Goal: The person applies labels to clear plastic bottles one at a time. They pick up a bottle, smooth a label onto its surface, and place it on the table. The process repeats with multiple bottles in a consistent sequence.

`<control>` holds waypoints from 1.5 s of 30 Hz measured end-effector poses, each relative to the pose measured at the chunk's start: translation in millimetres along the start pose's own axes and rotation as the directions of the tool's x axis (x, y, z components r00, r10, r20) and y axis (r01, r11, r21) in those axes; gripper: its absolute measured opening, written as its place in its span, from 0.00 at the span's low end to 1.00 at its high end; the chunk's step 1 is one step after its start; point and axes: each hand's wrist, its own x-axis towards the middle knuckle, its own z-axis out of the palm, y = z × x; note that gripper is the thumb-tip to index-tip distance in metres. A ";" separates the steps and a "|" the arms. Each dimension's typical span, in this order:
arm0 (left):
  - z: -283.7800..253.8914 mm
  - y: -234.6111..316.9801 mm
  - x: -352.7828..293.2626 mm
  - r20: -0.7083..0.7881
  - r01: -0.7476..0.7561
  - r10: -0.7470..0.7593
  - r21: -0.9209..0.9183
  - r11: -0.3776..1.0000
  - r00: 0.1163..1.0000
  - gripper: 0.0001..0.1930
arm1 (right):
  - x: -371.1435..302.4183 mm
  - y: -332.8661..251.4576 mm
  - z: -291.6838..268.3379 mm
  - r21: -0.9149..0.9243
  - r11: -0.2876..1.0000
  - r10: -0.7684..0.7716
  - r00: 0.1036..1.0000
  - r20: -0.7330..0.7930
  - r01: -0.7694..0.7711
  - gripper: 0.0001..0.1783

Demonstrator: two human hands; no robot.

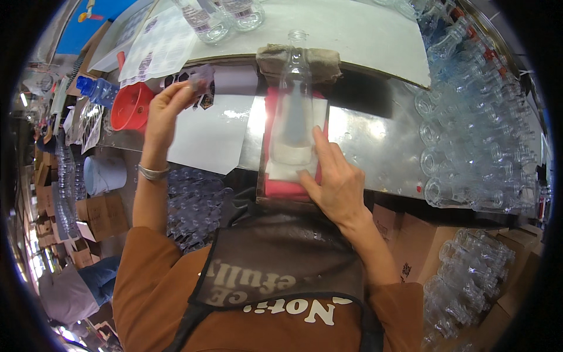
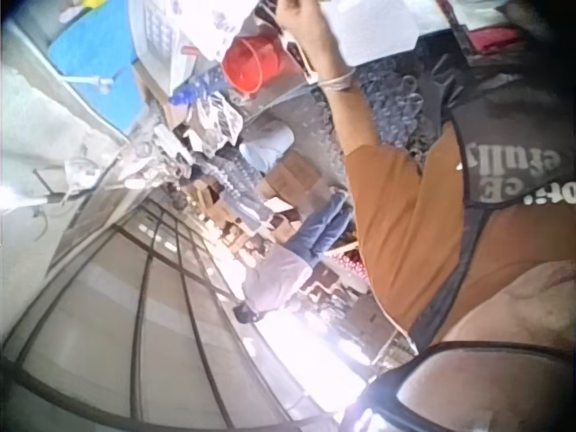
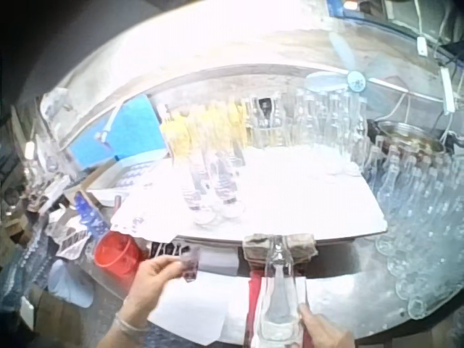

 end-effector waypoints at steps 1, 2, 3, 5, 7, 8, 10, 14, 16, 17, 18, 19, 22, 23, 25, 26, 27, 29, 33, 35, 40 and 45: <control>23.9 7.9 -3.5 0.053 -0.065 0.064 0.021 0.998 0.997 0.13 | -0.3 -0.5 -1.7 -0.009 1.000 0.018 1.000 0.018 -0.018 0.43; 50.0 24.6 -10.6 0.089 -0.212 0.202 0.115 0.971 0.975 0.14 | -0.1 -1.6 -3.9 -0.013 0.999 0.035 0.999 0.036 -0.035 0.43; 72.0 40.6 -18.0 0.137 -0.355 0.333 0.201 0.913 0.933 0.15 | -0.2 -2.4 -4.9 -0.016 0.999 0.051 0.997 0.054 -0.050 0.43; 93.8 55.6 -28.3 0.367 -0.700 0.606 0.490 0.519 0.706 0.23 | -0.5 -2.8 -4.1 -0.012 0.999 0.033 0.998 0.046 -0.033 0.44; 114.0 54.1 -39.4 0.449 -0.762 0.635 0.521 0.385 0.628 0.26 | 0.0 -2.5 -4.2 -0.008 1.000 0.029 0.999 0.044 -0.028 0.44; 116.3 48.3 -44.6 0.487 -0.762 0.601 0.525 0.378 0.634 0.26 | 0.9 -3.4 -5.2 -0.005 1.000 0.031 0.998 0.048 -0.031 0.44; 117.2 38.1 -53.8 0.551 -0.772 0.545 0.508 0.383 0.632 0.25 | 1.1 -3.3 -5.5 -0.001 0.999 0.032 0.998 0.049 -0.032 0.45; 109.6 36.8 -56.7 0.554 -0.788 0.562 0.390 0.477 0.614 0.22 | 1.0 -0.4 -5.2 -0.014 1.000 0.026 0.999 0.047 -0.025 0.44; 110.3 35.4 -47.4 0.495 -0.779 0.605 0.334 0.531 0.624 0.23 | 1.2 0.3 -6.6 0.007 1.000 0.011 0.998 0.060 -0.012 0.43; 115.2 33.3 -42.2 0.453 -0.744 0.592 0.353 0.567 0.667 0.24 | 1.7 2.1 -8.6 0.032 1.000 -0.002 0.997 0.071 0.000 0.42; 122.9 32.2 -37.3 0.410 -0.708 0.578 0.371 0.601 0.705 0.25 | 2.9 4.6 -11.4 0.056 0.998 -0.017 0.997 0.080 0.012 0.41; 127.1 30.7 -34.2 0.366 -0.670 0.562 0.387 0.633 0.742 0.25 | 4.1 7.5 -14.6 0.103 0.995 -0.016 0.995 0.094 0.006 0.41; 128.3 20.3 -37.7 0.386 -0.628 0.496 0.456 0.630 0.778 0.28 | 10.4 23.3 -23.2 0.287 0.955 0.036 0.987 0.154 -0.080 0.38; 128.4 19.1 -39.5 0.383 -0.612 0.477 0.473 0.634 0.791 0.28 | 13.1 25.7 -28.6 0.403 0.880 0.154 0.953 0.261 -0.252 0.33; 131.8 19.8 -41.0 0.364 -0.588 0.464 0.430 0.686 0.808 0.28 | 20.7 29.3 -23.6 0.630 0.621 0.301 0.884 0.358 -0.466 0.27; 133.0 20.6 -41.3 0.353 -0.573 0.456 0.408 0.711 0.817 0.27 | 27.4 29.2 -23.8 0.683 0.566 0.314 0.887 0.338 -0.461 0.28; 133.4 20.7 -42.5 0.333 -0.557 0.454 0.367 0.745 0.827 0.27 | 34.4 30.1 -21.3 0.703 0.546 0.307 0.890 0.338 -0.455 0.29; 133.2 20.0 -40.1 0.292 -0.523 0.447 0.282 0.804 0.845 0.26 | 44.2 32.1 -13.5 0.707 0.544 0.305 0.892 0.334 -0.451 0.29; 134.2 14.0 -40.8 0.286 -0.493 0.415 0.312 0.812 0.864 0.25 | 52.7 32.5 -0.3 0.631 0.655 0.307 0.909 0.281 -0.416 0.34; 135.0 12.2 -42.9 0.283 -0.478 0.402 0.301 0.825 0.871 0.25 | 53.4 27.2 -2.2 0.621 0.666 0.307 0.911 0.276 -0.413 0.36; 137.1 8.4 -46.4 0.283 -0.473 0.398 0.287 0.833 0.873 0.26 | 49.5 27.0 -0.8 0.626 0.664 0.310 0.912 0.267 -0.409 0.36; 136.9 9.7 -46.7 0.284 -0.463 0.386 0.291 0.838 0.878 0.26 | 50.4 26.7 -2.3 0.620 0.670 0.302 0.913 0.276 -0.409 0.36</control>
